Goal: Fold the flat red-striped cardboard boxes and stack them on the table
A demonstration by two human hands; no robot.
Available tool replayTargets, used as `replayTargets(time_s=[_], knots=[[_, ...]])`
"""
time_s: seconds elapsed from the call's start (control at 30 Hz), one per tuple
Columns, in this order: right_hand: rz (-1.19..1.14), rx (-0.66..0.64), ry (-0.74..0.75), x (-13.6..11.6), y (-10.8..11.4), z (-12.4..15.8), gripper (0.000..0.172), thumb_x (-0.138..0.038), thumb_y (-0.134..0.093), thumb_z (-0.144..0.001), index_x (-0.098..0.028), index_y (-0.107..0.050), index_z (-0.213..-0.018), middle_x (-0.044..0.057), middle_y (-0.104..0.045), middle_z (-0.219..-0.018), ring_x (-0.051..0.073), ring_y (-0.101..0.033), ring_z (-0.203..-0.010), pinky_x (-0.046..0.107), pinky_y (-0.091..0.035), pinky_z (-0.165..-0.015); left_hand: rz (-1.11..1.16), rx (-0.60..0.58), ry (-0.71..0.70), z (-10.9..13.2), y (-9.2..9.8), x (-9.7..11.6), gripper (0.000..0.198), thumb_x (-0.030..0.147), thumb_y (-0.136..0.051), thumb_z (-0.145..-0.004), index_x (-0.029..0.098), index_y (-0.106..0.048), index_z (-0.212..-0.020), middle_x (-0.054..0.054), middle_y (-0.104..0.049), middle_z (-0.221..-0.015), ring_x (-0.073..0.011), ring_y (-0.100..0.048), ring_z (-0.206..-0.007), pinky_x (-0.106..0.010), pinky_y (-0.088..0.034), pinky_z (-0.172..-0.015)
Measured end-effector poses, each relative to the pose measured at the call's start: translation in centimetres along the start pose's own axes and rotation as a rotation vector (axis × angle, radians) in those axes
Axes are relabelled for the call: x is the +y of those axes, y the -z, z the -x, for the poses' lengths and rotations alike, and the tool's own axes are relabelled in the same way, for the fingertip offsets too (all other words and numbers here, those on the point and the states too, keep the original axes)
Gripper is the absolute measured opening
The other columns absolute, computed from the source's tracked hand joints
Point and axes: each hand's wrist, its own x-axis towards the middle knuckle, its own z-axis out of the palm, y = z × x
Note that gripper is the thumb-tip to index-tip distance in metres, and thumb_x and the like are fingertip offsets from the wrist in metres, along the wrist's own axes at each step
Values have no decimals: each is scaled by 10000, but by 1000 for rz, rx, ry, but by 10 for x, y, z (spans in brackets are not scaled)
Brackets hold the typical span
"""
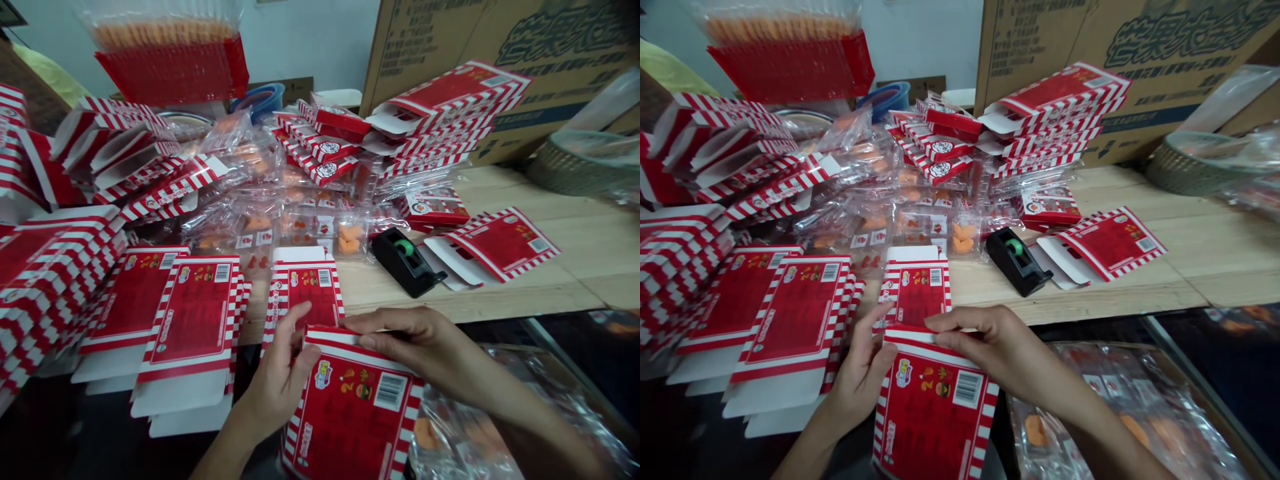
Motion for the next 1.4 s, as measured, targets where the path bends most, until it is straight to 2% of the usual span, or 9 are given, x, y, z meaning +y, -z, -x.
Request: replayTargets(time_s=[0.13,0.33,0.53,0.63,0.77,0.83,0.97,1.13,1.4], knots=[[33,-95,85,3,5,9,261,-266,-582,-851,-312,-678,-1090,14,-701,-1107,201,-647,-1040,341,-527,-897,-187,100,-145,1,6,-1,260,196,-423,-936,306,-521,-1151,6,-636,-1125,-150,-586,-1054,-250,-454,-914],[-152,321,133,25,-11,24,168,-210,-716,-745,-301,-747,-883,35,-741,-1000,204,-704,-905,301,-581,-777,-228,278,-112,1,3,-5,206,188,-417,-931,266,-558,-1060,2,-656,-1024,-140,-611,-972,-232,-469,-854],[-53,233,237,45,-22,34,343,-217,-738,-732,-380,-689,-1031,16,-652,-1192,223,-647,-1045,366,-537,-877,-168,315,25,5,-9,-10,194,288,-418,-937,242,-580,-1033,-19,-647,-1038,-168,-591,-1008,-271,-453,-888],[-36,215,168,57,7,29,281,-456,-626,-801,-326,-701,-1038,44,-620,-1249,248,-582,-1140,418,-476,-944,-108,352,52,1,-6,-7,217,379,-454,-919,239,-600,-998,-22,-640,-1004,-170,-592,-968,-268,-467,-852],[245,850,-92,86,83,9,444,-582,-609,-731,-227,-700,-981,100,-678,-1084,282,-592,-1040,458,-404,-963,207,623,-35,-16,15,9,213,464,-570,-838,270,-608,-916,29,-606,-924,-111,-583,-782,-190,-488,-691],[250,884,-187,101,117,-2,431,-580,-669,-654,-181,-708,-809,112,-697,-841,281,-621,-842,439,-475,-806,359,675,-150,-26,29,19,209,469,-632,-790,283,-615,-882,43,-609,-875,-96,-573,-698,-177,-497,-644],[112,670,-315,118,142,-9,407,-553,-754,-521,-160,-679,-594,36,-599,-512,163,-538,-474,306,-457,-472,187,406,-192,-35,43,35,132,398,-601,-836,278,-649,-863,28,-647,-828,-116,-611,-743,-188,-508,-693],[-62,645,-273,132,127,10,489,-662,-707,-486,-217,-632,-672,39,-678,-747,210,-653,-690,375,-542,-688,-152,-70,-74,-37,26,40,177,247,-504,-890,288,-670,-934,5,-683,-870,-155,-644,-821,-250,-523,-767],[55,759,-285,159,116,14,284,-427,-643,-752,-178,-550,-652,-17,-572,-619,119,-543,-575,287,-470,-604,-105,-356,-1,-44,-5,41,230,233,-440,-921,292,-643,-1012,-10,-689,-981,-166,-631,-933,-288,-509,-832]])
